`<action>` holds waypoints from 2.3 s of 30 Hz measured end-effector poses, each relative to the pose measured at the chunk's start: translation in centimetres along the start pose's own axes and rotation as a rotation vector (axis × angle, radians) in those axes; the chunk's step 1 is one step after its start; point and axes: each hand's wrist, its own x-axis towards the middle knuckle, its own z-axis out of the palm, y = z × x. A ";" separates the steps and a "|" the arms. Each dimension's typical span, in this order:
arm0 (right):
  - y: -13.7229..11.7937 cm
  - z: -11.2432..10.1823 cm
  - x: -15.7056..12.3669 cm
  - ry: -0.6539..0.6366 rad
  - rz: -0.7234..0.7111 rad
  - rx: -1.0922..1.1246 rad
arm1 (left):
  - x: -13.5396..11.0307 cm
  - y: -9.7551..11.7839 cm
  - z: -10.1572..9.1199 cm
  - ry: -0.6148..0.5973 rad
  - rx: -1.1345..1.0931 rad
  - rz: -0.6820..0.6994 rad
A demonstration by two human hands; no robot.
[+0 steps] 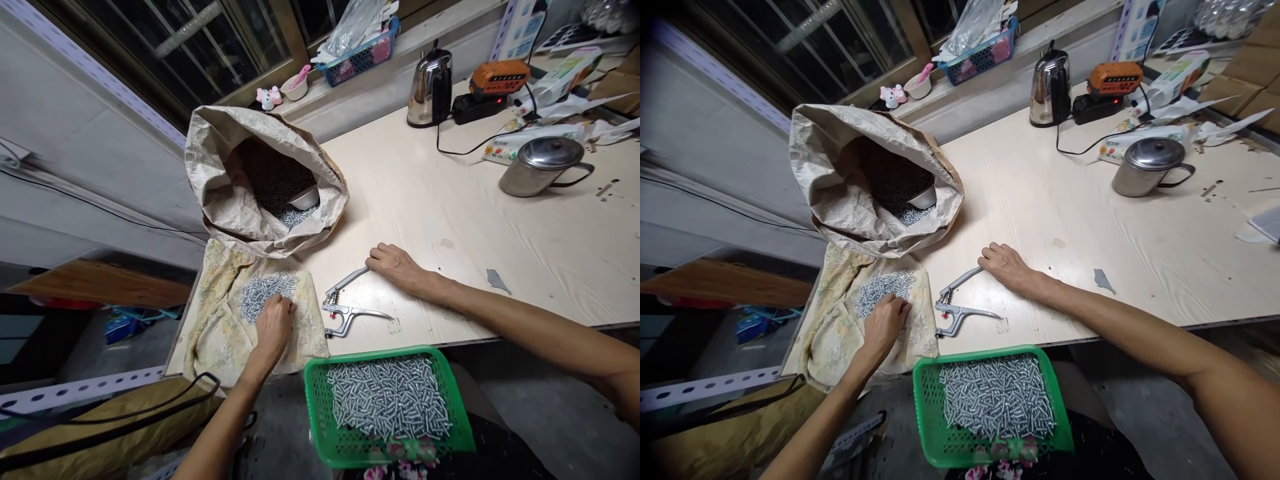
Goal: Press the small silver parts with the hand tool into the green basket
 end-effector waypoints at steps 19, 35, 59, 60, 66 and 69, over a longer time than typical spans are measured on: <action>-4.1 0.4 -4.2 0.023 -0.225 0.219 | -4.0 5.9 1.5 -0.168 -1.214 -0.203; -3.8 1.2 -4.5 -0.037 -0.232 0.288 | -3.8 6.2 1.3 -0.329 -1.149 -0.244; -4.3 0.1 -4.9 0.004 -0.189 0.232 | -5.0 7.0 2.0 -0.130 -1.199 -0.304; -4.3 0.2 -4.9 0.005 -0.190 0.232 | -5.0 6.9 2.0 -0.124 -1.185 -0.297; -4.3 0.1 -5.0 0.008 -0.198 0.252 | -4.8 6.1 2.1 -0.180 -1.107 -0.212; -4.2 0.1 -5.0 -0.001 -0.201 0.268 | -4.7 6.0 2.0 -0.249 -1.104 -0.219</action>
